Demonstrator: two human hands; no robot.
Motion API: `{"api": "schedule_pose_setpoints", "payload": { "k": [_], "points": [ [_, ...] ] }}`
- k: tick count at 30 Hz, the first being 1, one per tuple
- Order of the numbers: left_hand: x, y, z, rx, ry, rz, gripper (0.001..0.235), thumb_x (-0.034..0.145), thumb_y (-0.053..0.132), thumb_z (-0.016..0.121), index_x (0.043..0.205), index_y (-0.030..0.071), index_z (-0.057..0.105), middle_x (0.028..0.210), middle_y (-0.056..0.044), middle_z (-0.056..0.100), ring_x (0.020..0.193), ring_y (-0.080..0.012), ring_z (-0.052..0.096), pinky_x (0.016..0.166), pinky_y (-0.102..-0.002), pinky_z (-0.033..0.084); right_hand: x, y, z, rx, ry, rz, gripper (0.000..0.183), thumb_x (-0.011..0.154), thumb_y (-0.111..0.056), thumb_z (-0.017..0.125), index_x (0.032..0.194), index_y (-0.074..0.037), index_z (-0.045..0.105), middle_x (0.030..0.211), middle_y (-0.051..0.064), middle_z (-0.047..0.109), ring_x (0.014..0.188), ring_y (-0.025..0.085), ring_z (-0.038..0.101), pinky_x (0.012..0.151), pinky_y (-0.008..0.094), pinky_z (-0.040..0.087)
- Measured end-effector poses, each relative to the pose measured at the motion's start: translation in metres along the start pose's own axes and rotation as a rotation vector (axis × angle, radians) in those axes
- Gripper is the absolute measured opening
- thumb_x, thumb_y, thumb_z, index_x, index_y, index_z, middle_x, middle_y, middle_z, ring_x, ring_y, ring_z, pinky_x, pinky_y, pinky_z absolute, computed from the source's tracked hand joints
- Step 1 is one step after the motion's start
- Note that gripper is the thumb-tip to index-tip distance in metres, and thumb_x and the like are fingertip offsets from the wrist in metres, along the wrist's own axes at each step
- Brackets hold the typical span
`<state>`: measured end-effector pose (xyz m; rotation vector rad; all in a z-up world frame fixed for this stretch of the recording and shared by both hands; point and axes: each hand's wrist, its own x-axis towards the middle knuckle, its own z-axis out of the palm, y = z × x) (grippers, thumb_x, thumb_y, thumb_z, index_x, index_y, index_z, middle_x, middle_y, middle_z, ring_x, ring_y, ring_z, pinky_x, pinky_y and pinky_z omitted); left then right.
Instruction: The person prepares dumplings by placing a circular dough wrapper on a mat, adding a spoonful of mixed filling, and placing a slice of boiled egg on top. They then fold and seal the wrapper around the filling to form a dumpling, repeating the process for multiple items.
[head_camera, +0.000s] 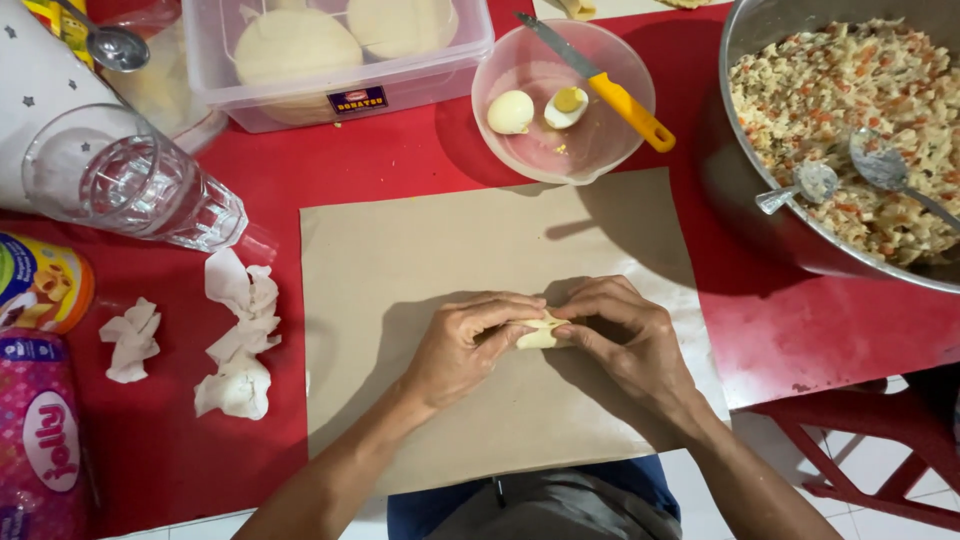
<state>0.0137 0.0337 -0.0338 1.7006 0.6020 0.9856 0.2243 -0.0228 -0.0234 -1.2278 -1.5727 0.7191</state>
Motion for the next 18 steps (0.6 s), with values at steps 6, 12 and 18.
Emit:
{"api": "schedule_pose_setpoints", "payload": {
  "k": [6, 12, 18],
  "points": [
    [-0.002, 0.007, 0.0, 0.098, -0.018, 0.067, 0.02, 0.088, 0.003, 0.078, 0.108, 0.003, 0.077, 0.107, -0.016, 0.079, 0.102, -0.033, 0.077, 0.085, -0.04, 0.062, -0.004, 0.0, 0.002, -0.036, 0.017, -0.025, 0.013, 0.079, -0.005, 0.084, 0.091, -0.001, 0.081, 0.083, 0.011, 0.074, 0.096, 0.03, 0.071, 0.094, 0.045, 0.054],
    [-0.005, -0.004, 0.007, 0.144, 0.025, 0.075, 0.016, 0.092, -0.001, 0.071, 0.105, 0.005, 0.078, 0.103, -0.011, 0.08, 0.096, -0.0306, 0.078, 0.083, -0.039, 0.063, -0.002, -0.013, 0.005, -0.03, 0.025, -0.095, 0.019, 0.076, -0.005, 0.086, 0.094, 0.001, 0.08, 0.086, 0.014, 0.075, 0.095, 0.033, 0.072, 0.091, 0.046, 0.056],
    [-0.006, 0.004, 0.012, 0.268, 0.023, 0.141, 0.015, 0.094, -0.002, 0.069, 0.105, 0.005, 0.076, 0.104, -0.01, 0.078, 0.098, -0.0275, 0.077, 0.086, -0.038, 0.062, -0.008, -0.003, 0.012, -0.123, 0.091, -0.138, 0.008, 0.081, 0.0, 0.082, 0.089, 0.0, 0.08, 0.078, 0.01, 0.073, 0.087, 0.029, 0.072, 0.086, 0.043, 0.058]
  ]
}}
